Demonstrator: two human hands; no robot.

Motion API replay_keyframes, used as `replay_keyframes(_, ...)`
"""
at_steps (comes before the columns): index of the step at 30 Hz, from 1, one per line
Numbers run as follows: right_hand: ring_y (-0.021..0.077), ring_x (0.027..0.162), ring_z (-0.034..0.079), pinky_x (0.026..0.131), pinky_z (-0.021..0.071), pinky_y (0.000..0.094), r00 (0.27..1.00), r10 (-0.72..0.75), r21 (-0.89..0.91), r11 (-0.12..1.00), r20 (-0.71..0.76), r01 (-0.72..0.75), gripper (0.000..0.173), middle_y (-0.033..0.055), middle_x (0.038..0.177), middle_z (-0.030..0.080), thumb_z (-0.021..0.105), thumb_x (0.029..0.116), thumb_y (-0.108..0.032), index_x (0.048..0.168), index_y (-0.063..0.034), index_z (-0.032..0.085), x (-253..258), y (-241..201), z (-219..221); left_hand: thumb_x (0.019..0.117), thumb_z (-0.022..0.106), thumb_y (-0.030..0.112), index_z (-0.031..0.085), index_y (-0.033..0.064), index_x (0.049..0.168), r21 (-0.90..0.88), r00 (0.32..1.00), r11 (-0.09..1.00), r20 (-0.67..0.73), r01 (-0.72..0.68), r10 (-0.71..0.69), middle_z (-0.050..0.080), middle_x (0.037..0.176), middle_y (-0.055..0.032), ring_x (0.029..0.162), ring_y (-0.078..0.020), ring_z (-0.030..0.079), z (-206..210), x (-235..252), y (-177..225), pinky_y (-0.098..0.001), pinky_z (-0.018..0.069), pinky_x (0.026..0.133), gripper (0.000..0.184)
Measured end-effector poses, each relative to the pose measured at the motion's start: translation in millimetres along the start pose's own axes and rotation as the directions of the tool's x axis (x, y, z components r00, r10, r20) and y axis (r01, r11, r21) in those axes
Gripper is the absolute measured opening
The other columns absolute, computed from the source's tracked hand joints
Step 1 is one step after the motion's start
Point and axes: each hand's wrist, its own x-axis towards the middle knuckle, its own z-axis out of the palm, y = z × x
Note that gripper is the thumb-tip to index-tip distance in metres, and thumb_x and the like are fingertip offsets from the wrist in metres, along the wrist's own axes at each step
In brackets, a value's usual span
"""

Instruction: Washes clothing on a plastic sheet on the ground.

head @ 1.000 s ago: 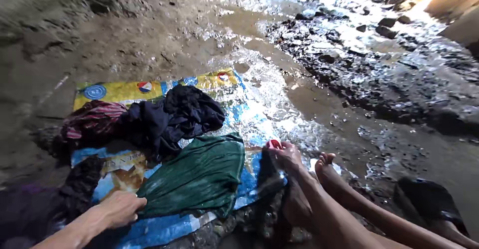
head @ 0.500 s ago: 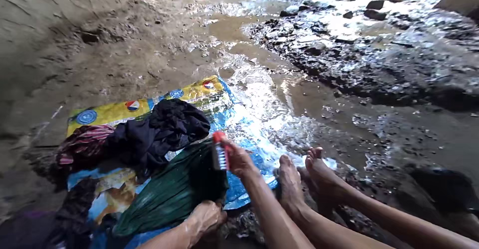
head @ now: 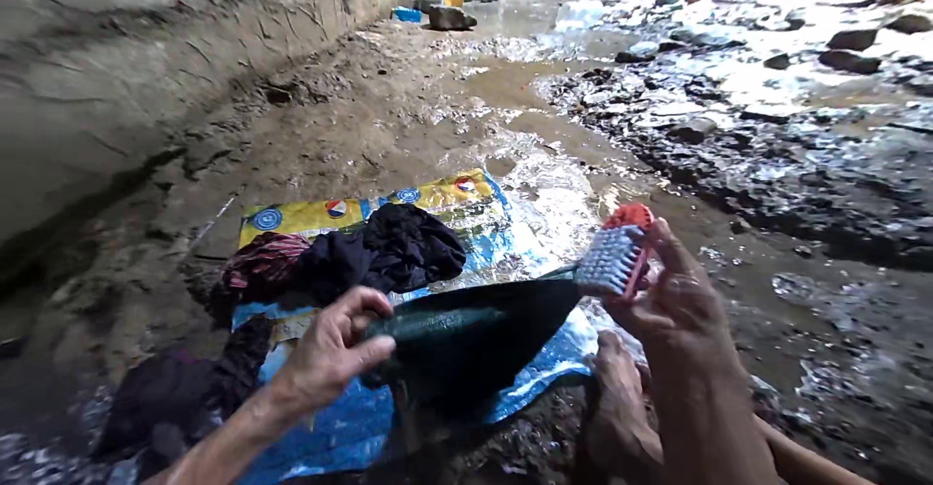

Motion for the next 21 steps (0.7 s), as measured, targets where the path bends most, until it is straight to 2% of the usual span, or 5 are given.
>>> replay_keyframes(7, 0.0285, 0.067, 0.067, 0.061, 0.0589, 0.0476, 0.976, 0.157, -0.79, 0.574, -0.153, -0.216, 0.048, 0.0183, 0.087, 0.068, 0.074, 0.0938, -0.029, 0.127, 0.0003, 0.057, 86.3, 173.9, -16.7, 0.0996, 0.065, 0.011, 0.06, -0.0026, 0.121, 0.044, 0.673, 0.671, -0.044, 0.74, -0.739, 0.068, 0.103, -0.0167, 0.077, -0.0247, 0.072, -37.6, 24.2, -158.8, -0.0391, 0.0637, 0.069, 0.026)
replay_keyframes(10, 0.0314, 0.097, 0.072, 0.088, 0.0584, 0.0538, 0.977, 0.189, -0.98, 0.19, 0.096, 0.06, 0.052, 0.0167, 0.11, 0.073, 0.077, 0.0897, -0.03, 0.133, -0.006, 0.06, 23.0, 270.5, 17.2, 0.1014, 0.063, 0.017, 0.058, -0.0013, 0.116, 0.208, 0.604, 0.582, -0.064, 0.787, -0.794, 0.068, 0.096, -0.0165, 0.068, -0.0228, 0.071, -35.4, 9.6, -208.1, -0.0374, 0.0628, 0.064, 0.024)
replay_keyframes(13, 0.0287, 0.096, 0.074, 0.083, 0.0601, 0.0538, 0.841, 0.367, -0.912, 0.055, 0.397, 0.406, 0.036, 0.0085, 0.109, 0.075, 0.061, 0.0982, -0.025, 0.133, -0.0209, 0.066, -55.4, 347.2, 55.2, 0.0963, 0.066, 0.015, 0.062, -0.0002, 0.115, 0.36, 0.6, 0.534, -0.095, 0.765, -0.795, 0.069, 0.086, -0.0137, 0.063, -0.022, 0.067, -42.1, -1.2, -210.4, -0.0393, 0.0597, 0.061, 0.024)
replay_keyframes(16, 0.031, 0.096, 0.074, 0.081, 0.0593, 0.0574, 0.766, 0.466, -0.858, -0.026, 0.444, 0.513, 0.039, 0.0079, 0.114, 0.074, 0.058, 0.0991, -0.018, 0.137, -0.0253, 0.063, -43.6, 344.4, 37.4, 0.1002, 0.065, 0.019, 0.059, 0.0024, 0.108, 0.396, 0.537, 0.469, -0.076, 0.79, -0.84, 0.063, 0.075, -0.0064, 0.054, -0.0134, 0.061, -55.4, -13.1, -212.3, -0.0288, 0.0541, 0.053, 0.019)
replay_keyframes(21, 0.0443, 0.097, 0.071, 0.081, 0.0546, 0.0681, 0.953, 0.177, -0.906, -0.308, 0.245, 0.29, 0.037, 0.0198, 0.11, 0.073, 0.067, 0.0979, -0.026, 0.134, -0.0169, 0.064, 67.8, 226.6, -63.5, 0.1007, 0.064, 0.02, 0.06, 0.0013, 0.109, 0.484, 0.546, 0.434, -0.11, 0.759, -0.831, 0.064, 0.081, -0.0092, 0.059, -0.0153, 0.063, -55.1, 3.8, -209.8, -0.0308, 0.0559, 0.06, 0.02)
